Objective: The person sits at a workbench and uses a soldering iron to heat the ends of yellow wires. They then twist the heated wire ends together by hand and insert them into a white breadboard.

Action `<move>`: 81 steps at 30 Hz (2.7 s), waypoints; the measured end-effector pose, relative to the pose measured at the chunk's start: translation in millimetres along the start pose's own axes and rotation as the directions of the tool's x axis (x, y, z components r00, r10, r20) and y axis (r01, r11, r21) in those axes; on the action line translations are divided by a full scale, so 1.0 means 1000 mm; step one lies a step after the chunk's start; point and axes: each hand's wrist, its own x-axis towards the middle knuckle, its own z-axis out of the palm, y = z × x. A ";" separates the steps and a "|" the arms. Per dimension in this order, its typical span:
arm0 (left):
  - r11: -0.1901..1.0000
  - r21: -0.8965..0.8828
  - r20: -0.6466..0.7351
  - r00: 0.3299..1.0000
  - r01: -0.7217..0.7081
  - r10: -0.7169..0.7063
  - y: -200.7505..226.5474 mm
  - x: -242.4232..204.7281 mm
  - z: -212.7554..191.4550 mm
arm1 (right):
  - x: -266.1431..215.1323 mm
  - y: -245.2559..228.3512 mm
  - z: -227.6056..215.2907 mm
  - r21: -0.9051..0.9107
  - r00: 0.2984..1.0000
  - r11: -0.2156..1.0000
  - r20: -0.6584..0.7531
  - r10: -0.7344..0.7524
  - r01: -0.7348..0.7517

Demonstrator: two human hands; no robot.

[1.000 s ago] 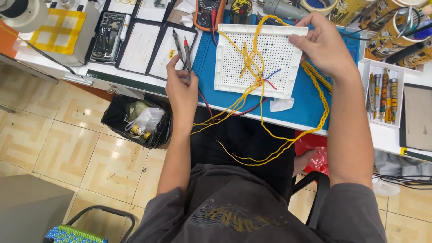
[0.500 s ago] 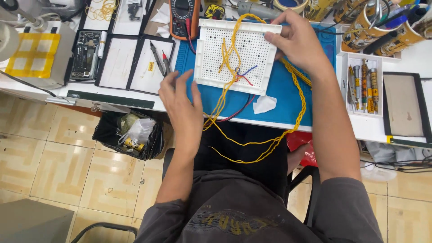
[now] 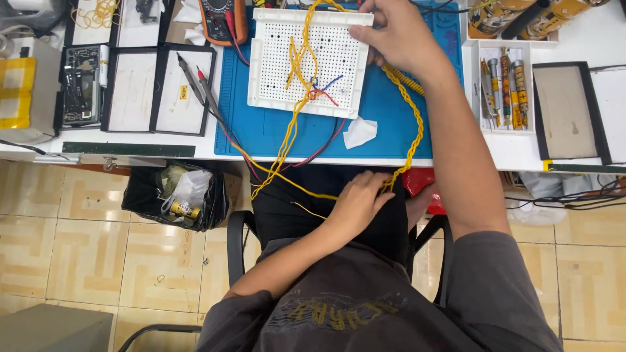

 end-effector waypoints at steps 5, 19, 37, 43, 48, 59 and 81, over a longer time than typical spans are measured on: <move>0.857 -0.509 0.322 0.941 0.083 0.100 0.027 -0.008 -0.034 | -0.002 -0.015 -0.008 0.120 0.996 0.991 0.068 0.057 -0.065; 0.726 -0.661 0.230 0.972 0.189 -0.044 0.068 -0.024 -0.080 | -0.005 -0.028 -0.008 -0.195 0.997 0.980 0.060 0.040 -0.028; 0.946 -0.245 -0.175 0.969 -0.213 0.173 -0.030 0.239 -0.253 | -0.006 -0.014 -0.011 -0.037 0.485 0.918 -0.840 -0.243 0.395; 0.951 -0.149 -0.063 0.963 -0.270 0.263 -0.029 0.212 -0.238 | -0.017 -0.041 -0.011 -0.568 0.520 0.751 -0.553 -0.651 0.336; 0.906 -0.291 -0.065 0.951 -0.308 0.302 -0.025 0.204 -0.246 | -0.005 -0.021 -0.001 -0.477 0.804 0.789 -0.243 -0.542 0.388; 0.821 -0.017 -0.133 0.815 -0.571 0.564 -0.051 0.220 -0.253 | -0.005 -0.024 -0.010 -0.175 0.923 0.933 -0.176 -0.343 0.313; 0.415 -0.906 0.198 0.952 0.086 0.232 -0.057 0.217 -0.251 | -0.008 -0.020 -0.011 -0.113 0.849 0.894 -0.281 -0.448 0.434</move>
